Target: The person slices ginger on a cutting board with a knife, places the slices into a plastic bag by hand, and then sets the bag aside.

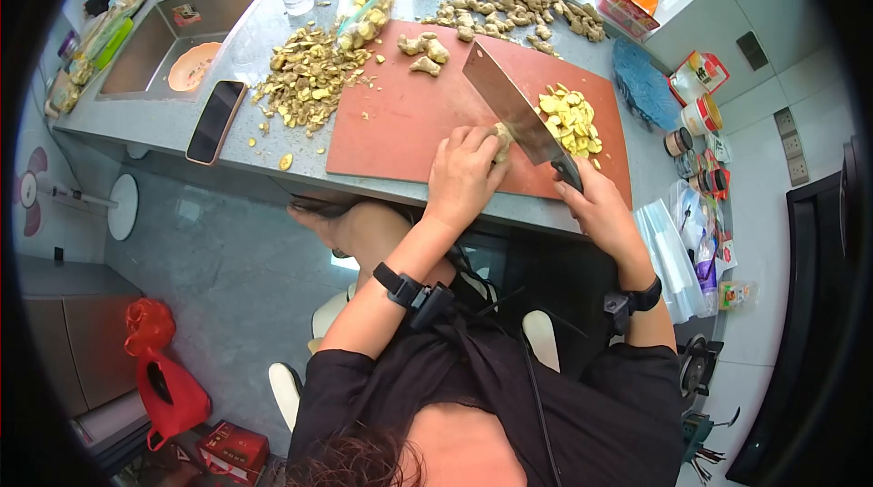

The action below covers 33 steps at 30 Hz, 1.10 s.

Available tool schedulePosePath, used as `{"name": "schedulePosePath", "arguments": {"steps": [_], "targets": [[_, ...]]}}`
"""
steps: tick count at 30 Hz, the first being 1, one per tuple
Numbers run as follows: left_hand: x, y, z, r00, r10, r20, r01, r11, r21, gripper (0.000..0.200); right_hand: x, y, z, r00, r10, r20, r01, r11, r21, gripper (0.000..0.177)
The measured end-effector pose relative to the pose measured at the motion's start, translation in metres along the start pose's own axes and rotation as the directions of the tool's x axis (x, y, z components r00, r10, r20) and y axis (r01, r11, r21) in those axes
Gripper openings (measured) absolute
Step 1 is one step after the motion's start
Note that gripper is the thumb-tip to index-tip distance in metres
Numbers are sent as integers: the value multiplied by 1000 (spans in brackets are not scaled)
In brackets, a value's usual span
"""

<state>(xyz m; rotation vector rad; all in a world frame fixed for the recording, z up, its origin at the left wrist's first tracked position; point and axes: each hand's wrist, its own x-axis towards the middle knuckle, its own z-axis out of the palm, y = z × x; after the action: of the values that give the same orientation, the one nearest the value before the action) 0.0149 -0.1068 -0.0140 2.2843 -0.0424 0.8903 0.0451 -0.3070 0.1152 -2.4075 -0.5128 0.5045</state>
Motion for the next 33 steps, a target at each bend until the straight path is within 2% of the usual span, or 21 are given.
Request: {"name": "schedulePosePath", "arguments": {"steps": [4, 6, 10, 12, 16, 22, 24, 28, 31, 33], "targets": [[-1, -1, 1, 1000, 0, -12, 0, 1000, 4, 34, 12, 10, 9, 998, -52, -25, 50, 994, -102, 27], [-1, -1, 1, 1000, 1, -13, -1, 1000, 8, 34, 14, 15, 12, 989, -132, -68, 123, 984, -127, 27], [-1, 0, 0, 1000, -7, -4, 7, 1000, 21, 33, 8, 14, 12, 988, -138, -76, 127, 983, -132, 27], [0, 0, 0, 1000, -5, -10, 5, 1000, 17, 33, -1, 3, 3, 1000, -24, -15, 23, 995, -97, 26], [-1, -1, 2, 1000, 15, -17, -14, 999, 34, 33, -10, 11, -1, 997, -67, -41, 62, 992, -113, 24], [-1, -1, 3, 1000, 0, -3, 0, 1000, 29, 36, -5, 12, 6, 999, -5, -48, -1, 993, -117, 25], [-1, 0, 2, 1000, 5, -6, -5, 999, 35, 36, 1, 19, 15, 988, -121, -101, 101, 979, -179, 26], [-1, 2, 0, 1000, 6, -6, -5, 999, 39, 36, 14, 14, 21, 990, -105, -93, 82, 969, -231, 26], [-1, 3, -2, 1000, 4, -5, -3, 999, 42, 35, 16, 14, 22, 979, -168, -113, 131, 951, -281, 27], [-1, 3, -1, 1000, 8, -12, -7, 999, 46, 35, 13, 11, 22, 987, -134, -92, 100, 947, -306, 27]]}}
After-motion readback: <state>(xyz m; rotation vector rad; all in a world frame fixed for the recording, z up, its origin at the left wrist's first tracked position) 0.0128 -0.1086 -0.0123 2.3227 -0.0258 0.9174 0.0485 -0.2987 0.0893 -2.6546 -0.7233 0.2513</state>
